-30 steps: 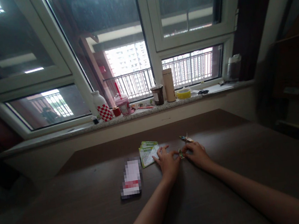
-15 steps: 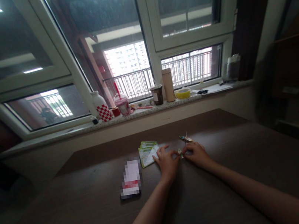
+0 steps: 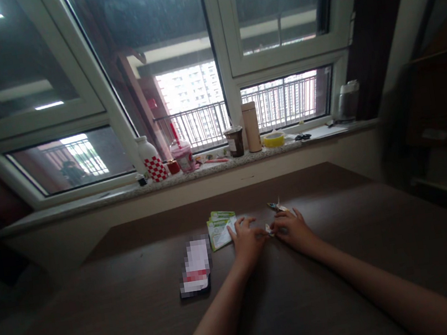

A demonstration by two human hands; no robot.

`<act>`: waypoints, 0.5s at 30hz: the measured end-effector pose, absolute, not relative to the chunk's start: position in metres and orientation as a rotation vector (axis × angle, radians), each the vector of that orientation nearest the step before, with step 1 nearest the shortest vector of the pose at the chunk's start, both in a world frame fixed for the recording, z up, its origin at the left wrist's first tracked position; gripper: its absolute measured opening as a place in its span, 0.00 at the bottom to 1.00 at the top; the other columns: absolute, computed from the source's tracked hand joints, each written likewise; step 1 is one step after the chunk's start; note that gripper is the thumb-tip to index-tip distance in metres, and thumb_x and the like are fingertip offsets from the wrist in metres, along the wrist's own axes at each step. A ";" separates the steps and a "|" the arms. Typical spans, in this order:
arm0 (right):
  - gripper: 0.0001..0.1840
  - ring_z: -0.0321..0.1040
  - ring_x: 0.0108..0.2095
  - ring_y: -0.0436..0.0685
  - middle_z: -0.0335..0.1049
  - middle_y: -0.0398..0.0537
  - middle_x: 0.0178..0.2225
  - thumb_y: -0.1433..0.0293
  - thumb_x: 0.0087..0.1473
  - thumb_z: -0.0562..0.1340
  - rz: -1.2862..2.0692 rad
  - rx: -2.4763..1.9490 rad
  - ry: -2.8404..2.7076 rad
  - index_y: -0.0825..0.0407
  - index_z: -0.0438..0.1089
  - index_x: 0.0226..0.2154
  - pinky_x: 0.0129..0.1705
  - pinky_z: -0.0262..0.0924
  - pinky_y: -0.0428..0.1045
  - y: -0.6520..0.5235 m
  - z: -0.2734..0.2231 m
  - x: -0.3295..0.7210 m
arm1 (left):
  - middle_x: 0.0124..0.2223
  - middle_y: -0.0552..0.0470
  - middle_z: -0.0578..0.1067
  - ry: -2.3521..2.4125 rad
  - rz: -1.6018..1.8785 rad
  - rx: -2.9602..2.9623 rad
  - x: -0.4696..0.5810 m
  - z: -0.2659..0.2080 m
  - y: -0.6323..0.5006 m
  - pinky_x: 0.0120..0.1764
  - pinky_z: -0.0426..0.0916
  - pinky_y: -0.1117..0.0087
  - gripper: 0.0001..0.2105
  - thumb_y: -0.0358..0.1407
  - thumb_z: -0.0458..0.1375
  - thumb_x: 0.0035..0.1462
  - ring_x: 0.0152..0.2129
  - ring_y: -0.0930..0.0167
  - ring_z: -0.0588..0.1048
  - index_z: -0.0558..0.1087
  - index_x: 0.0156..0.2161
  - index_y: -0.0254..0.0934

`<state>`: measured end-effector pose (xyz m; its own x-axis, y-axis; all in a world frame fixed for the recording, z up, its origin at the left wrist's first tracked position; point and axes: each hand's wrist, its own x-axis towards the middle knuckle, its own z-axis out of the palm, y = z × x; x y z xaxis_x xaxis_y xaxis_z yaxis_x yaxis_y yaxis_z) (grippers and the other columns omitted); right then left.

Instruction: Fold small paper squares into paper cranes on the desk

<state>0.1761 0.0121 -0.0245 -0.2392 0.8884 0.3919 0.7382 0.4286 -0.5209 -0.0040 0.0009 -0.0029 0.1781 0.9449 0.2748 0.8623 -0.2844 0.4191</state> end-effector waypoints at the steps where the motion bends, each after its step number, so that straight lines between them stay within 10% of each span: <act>1: 0.08 0.64 0.57 0.63 0.77 0.49 0.44 0.73 0.52 0.62 0.280 -1.356 -2.069 0.47 0.76 0.32 0.64 0.31 0.71 0.012 -0.024 0.177 | 0.59 0.56 0.71 1.771 0.711 2.274 -0.005 -0.003 0.002 0.63 0.36 0.33 0.05 0.37 0.67 0.53 0.62 0.56 0.57 0.82 0.36 0.52; 15: 0.13 0.62 0.59 0.63 0.79 0.44 0.44 0.76 0.52 0.60 0.301 -1.389 -2.187 0.43 0.76 0.35 0.64 0.25 0.74 0.008 -0.014 0.182 | 0.58 0.54 0.73 1.883 0.764 2.100 0.000 -0.007 0.005 0.61 0.38 0.30 0.11 0.49 0.61 0.56 0.61 0.55 0.60 0.82 0.31 0.49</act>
<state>0.1817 0.0080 -0.0137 -0.3330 0.8898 0.3122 0.7724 0.4473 -0.4509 -0.0003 0.0049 -0.0069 0.0445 0.9719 0.2312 0.8582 -0.1556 0.4891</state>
